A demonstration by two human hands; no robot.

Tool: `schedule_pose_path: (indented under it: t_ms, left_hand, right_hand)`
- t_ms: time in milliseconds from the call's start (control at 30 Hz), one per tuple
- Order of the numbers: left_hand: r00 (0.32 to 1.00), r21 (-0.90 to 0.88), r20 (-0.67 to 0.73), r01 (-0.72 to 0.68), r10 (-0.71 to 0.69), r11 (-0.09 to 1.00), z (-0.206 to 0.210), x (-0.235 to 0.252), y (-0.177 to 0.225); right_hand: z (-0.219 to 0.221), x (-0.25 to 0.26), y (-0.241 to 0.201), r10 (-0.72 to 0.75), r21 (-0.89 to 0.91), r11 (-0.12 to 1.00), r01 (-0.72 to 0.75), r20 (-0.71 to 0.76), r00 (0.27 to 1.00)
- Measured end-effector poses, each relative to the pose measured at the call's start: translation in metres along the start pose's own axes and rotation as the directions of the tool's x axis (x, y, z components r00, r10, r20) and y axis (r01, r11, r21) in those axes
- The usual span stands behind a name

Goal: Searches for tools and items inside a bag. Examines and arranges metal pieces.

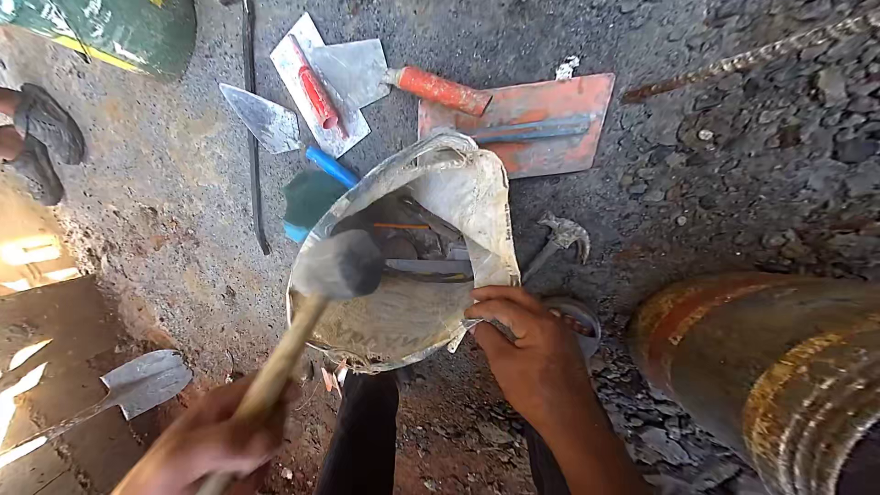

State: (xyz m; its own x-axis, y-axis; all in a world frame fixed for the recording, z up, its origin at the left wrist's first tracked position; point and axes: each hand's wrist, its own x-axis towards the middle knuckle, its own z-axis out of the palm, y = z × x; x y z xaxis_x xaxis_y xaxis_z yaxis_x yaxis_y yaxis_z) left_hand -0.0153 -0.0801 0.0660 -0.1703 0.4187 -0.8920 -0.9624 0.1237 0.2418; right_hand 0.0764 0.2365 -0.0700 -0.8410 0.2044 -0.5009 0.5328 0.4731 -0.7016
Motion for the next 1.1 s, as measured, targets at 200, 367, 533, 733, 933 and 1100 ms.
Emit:
schedule_pose_path:
  t_ms: [200, 367, 533, 733, 933, 1100]
  left_hand:
    - [0.848, 0.201, -0.38, -0.315, 0.37, 0.928, -0.016, 0.022, 0.056]
    - [0.537, 0.623, -0.665, 0.016, 0.519, 0.782, -0.064, 0.187, 0.117]
    - [0.519, 0.883, -0.448, 0.132, 0.728, 0.45, -0.078, 0.195, 0.103]
    - [0.782, 0.989, -0.04, -0.059, 0.622, 0.138, 0.048, 0.236, -0.018]
    - [0.97, 0.949, -0.08, 0.145, 0.23, -0.282, 0.029, 0.402, -0.085]
    - [0.922, 0.99, -0.041, 0.089, 0.385, -0.108, 0.013, 0.36, -0.077]
  right_hand:
    - [0.004, -0.001, 0.001, -0.028, -0.022, 0.999, 0.028, -0.012, 1.0]
    - [0.0, -0.003, 0.002, -0.02, -0.03, 0.999, 0.02, 0.007, 1.0]
    - [-0.007, -0.003, 0.002, -0.02, -0.048, 0.999, 0.021, 0.02, 1.0]
    - [-0.009, 0.0, 0.002, -0.013, -0.029, 0.999, 0.014, 0.038, 0.999]
    - [0.0, -0.002, 0.011, -0.049, -0.054, 0.997, 0.05, 0.01, 0.999]
    - [-0.007, -0.006, 0.015, -0.039, -0.043, 0.998, 0.041, 0.039, 0.998]
